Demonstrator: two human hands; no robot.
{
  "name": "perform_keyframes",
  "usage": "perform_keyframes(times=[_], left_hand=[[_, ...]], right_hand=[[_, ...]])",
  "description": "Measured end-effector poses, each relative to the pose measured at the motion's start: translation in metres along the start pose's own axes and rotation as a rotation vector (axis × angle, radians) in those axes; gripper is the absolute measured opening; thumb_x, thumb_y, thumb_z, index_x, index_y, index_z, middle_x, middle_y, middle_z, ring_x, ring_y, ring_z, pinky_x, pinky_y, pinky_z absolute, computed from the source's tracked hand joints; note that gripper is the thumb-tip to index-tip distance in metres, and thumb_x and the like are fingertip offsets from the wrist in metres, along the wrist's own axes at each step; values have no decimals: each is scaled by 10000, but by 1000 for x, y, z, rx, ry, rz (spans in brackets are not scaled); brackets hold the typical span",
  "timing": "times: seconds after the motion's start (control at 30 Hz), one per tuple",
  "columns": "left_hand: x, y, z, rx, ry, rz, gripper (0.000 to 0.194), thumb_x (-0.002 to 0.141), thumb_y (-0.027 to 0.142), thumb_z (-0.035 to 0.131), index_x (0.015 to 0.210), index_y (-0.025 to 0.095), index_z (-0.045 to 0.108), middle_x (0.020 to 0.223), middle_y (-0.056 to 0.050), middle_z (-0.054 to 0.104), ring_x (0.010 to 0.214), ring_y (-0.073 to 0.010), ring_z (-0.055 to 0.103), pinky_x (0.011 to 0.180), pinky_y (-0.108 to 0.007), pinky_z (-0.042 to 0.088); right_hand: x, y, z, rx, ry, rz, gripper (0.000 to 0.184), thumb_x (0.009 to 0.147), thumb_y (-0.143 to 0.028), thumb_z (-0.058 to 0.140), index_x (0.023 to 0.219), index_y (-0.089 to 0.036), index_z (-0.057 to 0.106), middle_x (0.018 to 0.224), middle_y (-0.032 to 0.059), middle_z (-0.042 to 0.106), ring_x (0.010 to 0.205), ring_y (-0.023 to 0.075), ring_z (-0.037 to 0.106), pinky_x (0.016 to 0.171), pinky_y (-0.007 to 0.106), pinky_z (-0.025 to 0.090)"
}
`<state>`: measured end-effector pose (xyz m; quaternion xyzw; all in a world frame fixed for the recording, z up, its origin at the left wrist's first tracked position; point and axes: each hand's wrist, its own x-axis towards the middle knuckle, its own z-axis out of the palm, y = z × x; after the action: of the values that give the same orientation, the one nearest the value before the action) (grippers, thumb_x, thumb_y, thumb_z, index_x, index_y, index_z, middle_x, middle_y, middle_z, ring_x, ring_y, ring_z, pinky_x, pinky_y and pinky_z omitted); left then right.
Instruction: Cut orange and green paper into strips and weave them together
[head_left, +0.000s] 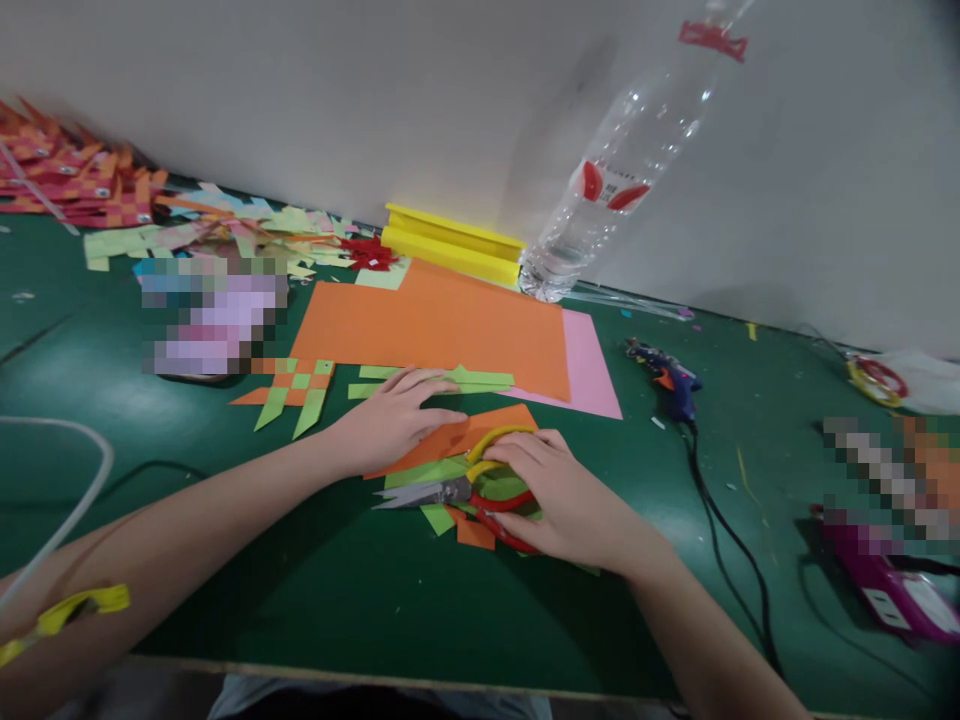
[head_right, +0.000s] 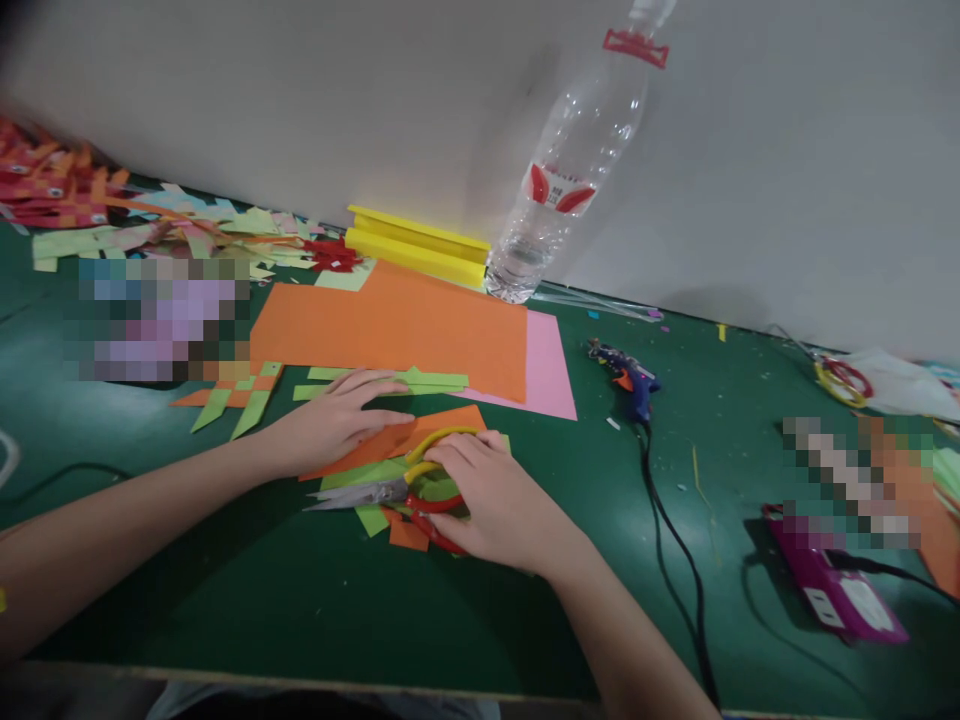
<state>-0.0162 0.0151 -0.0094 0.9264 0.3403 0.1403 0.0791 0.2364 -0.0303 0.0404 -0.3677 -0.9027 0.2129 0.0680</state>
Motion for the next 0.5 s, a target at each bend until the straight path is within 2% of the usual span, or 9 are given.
perform_keyframes(times=[0.1, 0.23, 0.33, 0.5], left_hand=[[1, 0, 2, 8, 37, -32, 391, 974, 126, 338, 1267, 249, 566, 1403, -88, 456, 1370, -264, 296, 1101, -504, 279], [3, -1, 8, 42, 110, -97, 414, 949, 77, 319, 1304, 195, 495, 1395, -101, 460, 1366, -255, 298, 1105, -492, 276], [3, -1, 9, 41, 111, -111, 425, 932, 46, 316, 1307, 171, 473, 1373, -101, 474, 1357, -249, 304, 1098, -469, 293], [3, 0, 3, -66, 98, -102, 349, 965, 111, 336, 1265, 164, 506, 1347, -94, 505, 1330, -240, 344, 1094, -456, 314]], right_hand=[[-4, 3, -4, -20, 4, 29, 371, 808, -307, 620, 1157, -211, 535, 1129, 79, 634, 1076, 254, 559, 941, 446, 399], [-8, 9, -8, -36, 24, 47, 390, 784, -324, 628, 1149, -225, 535, 1173, 86, 617, 1127, 273, 541, 975, 471, 384], [-11, 13, -11, -49, 7, 57, 409, 770, -335, 637, 1151, -224, 534, 1188, 85, 610, 1154, 279, 526, 994, 478, 372], [-12, 12, -13, -48, 5, 71, 396, 775, -342, 635, 1138, -221, 538, 1186, 83, 609, 1163, 272, 523, 987, 458, 384]])
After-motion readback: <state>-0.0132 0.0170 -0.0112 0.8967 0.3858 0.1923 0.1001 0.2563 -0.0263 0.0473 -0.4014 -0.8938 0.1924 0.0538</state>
